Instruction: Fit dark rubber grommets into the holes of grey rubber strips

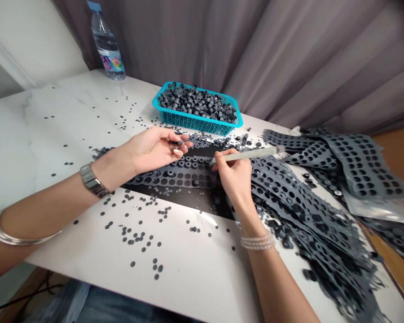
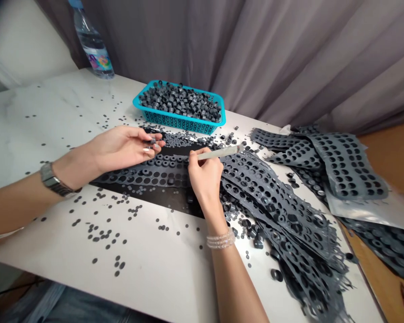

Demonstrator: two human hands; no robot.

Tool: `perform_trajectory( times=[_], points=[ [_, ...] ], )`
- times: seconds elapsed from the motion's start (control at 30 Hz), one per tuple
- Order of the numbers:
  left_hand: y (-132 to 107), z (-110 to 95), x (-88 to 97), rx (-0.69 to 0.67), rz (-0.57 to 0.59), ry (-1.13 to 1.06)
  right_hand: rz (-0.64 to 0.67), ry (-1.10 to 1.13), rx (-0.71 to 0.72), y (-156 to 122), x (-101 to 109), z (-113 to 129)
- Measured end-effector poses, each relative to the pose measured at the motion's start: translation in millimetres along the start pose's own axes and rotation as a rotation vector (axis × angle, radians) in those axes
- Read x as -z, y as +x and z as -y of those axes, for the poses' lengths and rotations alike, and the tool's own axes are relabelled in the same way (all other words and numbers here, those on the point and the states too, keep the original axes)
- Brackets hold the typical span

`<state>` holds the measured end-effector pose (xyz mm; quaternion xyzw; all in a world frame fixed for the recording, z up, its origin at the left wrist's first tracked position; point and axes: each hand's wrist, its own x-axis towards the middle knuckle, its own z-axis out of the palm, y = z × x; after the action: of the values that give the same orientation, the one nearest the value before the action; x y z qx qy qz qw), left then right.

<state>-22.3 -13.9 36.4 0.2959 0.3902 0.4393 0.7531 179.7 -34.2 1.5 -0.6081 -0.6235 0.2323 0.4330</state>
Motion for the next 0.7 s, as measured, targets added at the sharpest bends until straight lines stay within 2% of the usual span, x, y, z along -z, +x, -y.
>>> perform_trajectory(
  times=[0.13,0.23,0.33,0.47,0.53,0.6,0.7],
  points=[
    [1,6,-0.8,0.013,-0.019,-0.087,0.04,0.006,0.016,-1,-2,2],
    [2,9,-5.7,-0.002,-0.004,0.032,0.113,-0.017,0.04,-3,-6,2],
    [1,14,-11.8,-0.035,-0.011,0.356,0.147,-0.035,0.056,-5,-8,2],
    [-2,20,-18.0,-0.236,-0.065,1.005,0.17,-0.038,0.082,-4,-9,3],
    [-2,23,-17.7,-0.336,-0.054,1.309,0.174,-0.039,0.091,-4,-10,3],
    [1,26,-14.6,-0.433,-0.009,1.488,0.175,-0.043,0.097,-4,-10,4],
    [9,34,-7.9,-0.536,0.046,1.566,0.172,-0.059,0.111,-5,-11,4]
  ],
)
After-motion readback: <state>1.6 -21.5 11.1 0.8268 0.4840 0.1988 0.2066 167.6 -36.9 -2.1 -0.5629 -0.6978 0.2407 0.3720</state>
